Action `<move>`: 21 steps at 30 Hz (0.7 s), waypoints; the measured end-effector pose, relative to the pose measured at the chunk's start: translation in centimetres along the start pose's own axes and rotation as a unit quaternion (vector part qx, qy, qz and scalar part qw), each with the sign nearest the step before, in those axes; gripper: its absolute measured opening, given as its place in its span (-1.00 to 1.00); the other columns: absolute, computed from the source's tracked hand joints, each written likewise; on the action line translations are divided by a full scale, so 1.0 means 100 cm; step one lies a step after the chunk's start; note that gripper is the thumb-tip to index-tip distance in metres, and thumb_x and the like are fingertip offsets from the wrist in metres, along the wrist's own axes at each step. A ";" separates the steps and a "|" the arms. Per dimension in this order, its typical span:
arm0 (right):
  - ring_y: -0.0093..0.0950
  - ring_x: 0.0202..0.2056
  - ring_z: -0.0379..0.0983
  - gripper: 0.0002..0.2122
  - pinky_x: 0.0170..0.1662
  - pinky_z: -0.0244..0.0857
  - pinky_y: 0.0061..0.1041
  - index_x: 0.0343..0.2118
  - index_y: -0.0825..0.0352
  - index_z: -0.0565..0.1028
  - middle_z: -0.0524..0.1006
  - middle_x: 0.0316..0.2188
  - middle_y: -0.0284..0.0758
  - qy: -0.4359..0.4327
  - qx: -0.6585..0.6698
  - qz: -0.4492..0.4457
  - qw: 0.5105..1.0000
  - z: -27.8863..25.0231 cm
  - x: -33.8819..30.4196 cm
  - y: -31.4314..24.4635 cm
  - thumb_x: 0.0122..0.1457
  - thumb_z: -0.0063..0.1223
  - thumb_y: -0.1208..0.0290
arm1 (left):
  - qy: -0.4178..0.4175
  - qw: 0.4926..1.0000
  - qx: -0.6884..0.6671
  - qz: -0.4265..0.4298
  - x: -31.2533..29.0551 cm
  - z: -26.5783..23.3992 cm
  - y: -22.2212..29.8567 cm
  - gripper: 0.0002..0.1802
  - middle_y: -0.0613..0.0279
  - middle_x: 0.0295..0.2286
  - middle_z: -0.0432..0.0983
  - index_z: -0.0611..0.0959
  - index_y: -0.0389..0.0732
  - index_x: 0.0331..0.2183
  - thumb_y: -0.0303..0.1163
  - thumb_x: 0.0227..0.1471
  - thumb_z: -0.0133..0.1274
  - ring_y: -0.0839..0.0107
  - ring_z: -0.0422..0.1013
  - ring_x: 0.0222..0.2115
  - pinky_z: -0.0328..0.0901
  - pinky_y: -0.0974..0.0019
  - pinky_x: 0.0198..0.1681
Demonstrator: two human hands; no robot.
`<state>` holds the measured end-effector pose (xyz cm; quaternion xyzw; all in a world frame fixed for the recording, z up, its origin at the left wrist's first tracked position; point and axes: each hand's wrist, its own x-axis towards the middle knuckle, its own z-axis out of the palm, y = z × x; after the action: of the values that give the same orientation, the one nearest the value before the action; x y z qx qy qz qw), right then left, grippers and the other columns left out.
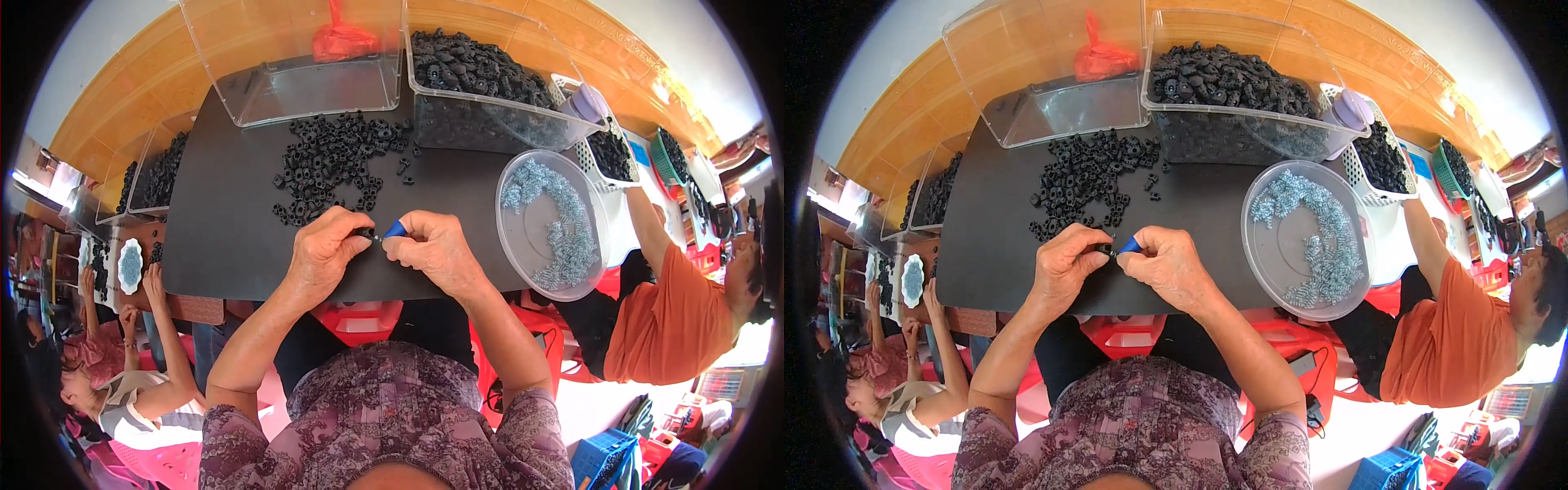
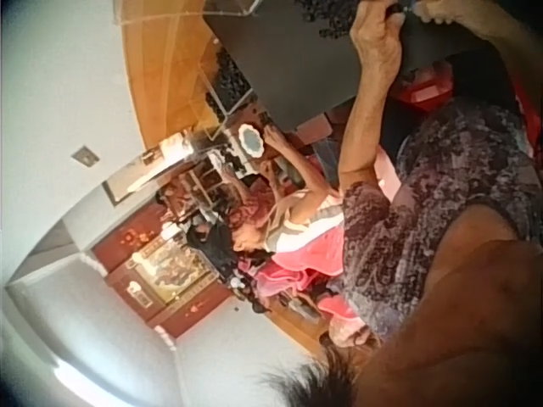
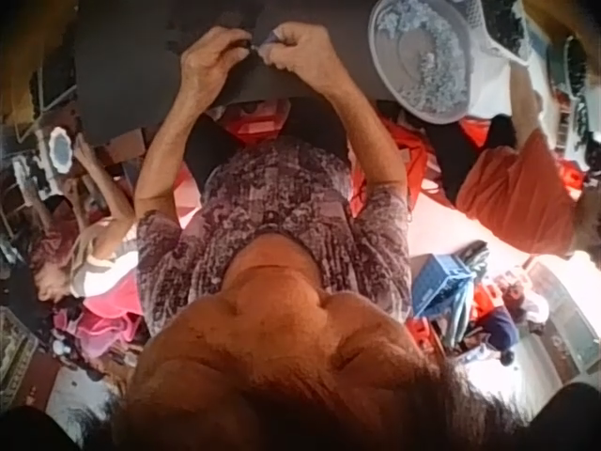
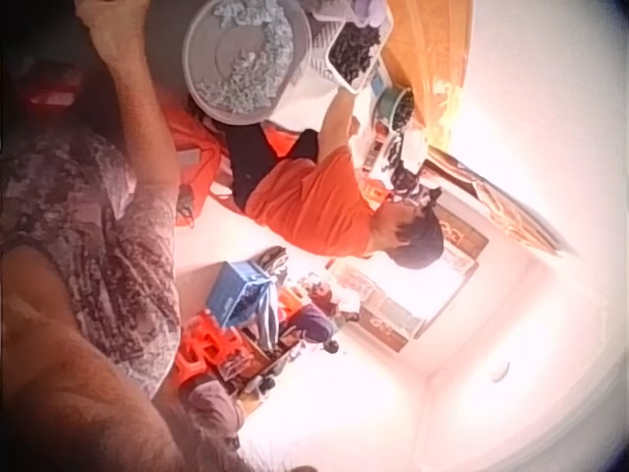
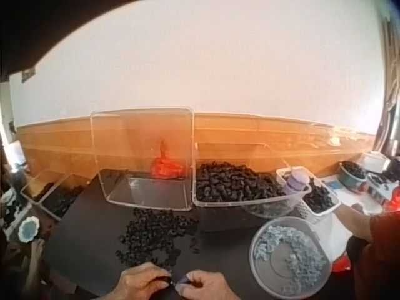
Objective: The person assembles small fasteners by picking up plastic components and inserting metal springs into them by hand.
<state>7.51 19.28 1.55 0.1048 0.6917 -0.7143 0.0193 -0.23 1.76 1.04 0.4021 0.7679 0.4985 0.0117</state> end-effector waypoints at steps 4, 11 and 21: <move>-0.71 -0.58 0.33 -0.89 -0.52 0.18 -0.71 -0.53 0.39 0.51 0.50 -0.60 -0.41 -0.009 -0.020 0.015 1.000 -0.003 0.000 -0.001 -0.04 0.12 0.45 | 0.014 0.998 0.017 0.053 -0.001 0.004 0.000 -0.68 0.16 -0.44 0.49 0.59 -0.29 -0.34 -0.72 -0.28 0.17 0.28 0.45 -0.45 0.34 0.35 -0.41; -0.72 -0.60 0.32 -0.88 -0.55 0.17 -0.72 -0.55 0.37 0.51 0.50 -0.62 -0.43 -0.025 -0.010 0.040 0.999 -0.003 -0.003 -0.003 -0.05 0.13 0.42 | 0.006 0.996 0.030 0.086 -0.005 0.006 0.003 -0.65 0.14 -0.45 0.48 0.59 -0.29 -0.37 -0.75 -0.36 0.19 0.27 0.45 -0.48 0.35 0.36 -0.46; -0.75 -0.60 0.29 -0.83 -0.56 0.16 -0.74 -0.54 0.34 0.51 0.47 -0.63 -0.46 -0.020 -0.018 0.030 0.999 0.001 -0.011 0.004 0.02 0.19 0.35 | 0.022 0.996 -0.088 0.024 -0.022 0.017 0.003 -0.77 0.20 -0.46 0.49 0.62 -0.31 -0.39 -0.63 -0.23 0.22 0.40 0.43 -0.47 0.32 0.43 -0.43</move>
<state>8.69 19.07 1.35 0.1107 0.7009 -0.7024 0.0560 2.12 1.76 -0.46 0.4065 0.7111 0.5734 0.0181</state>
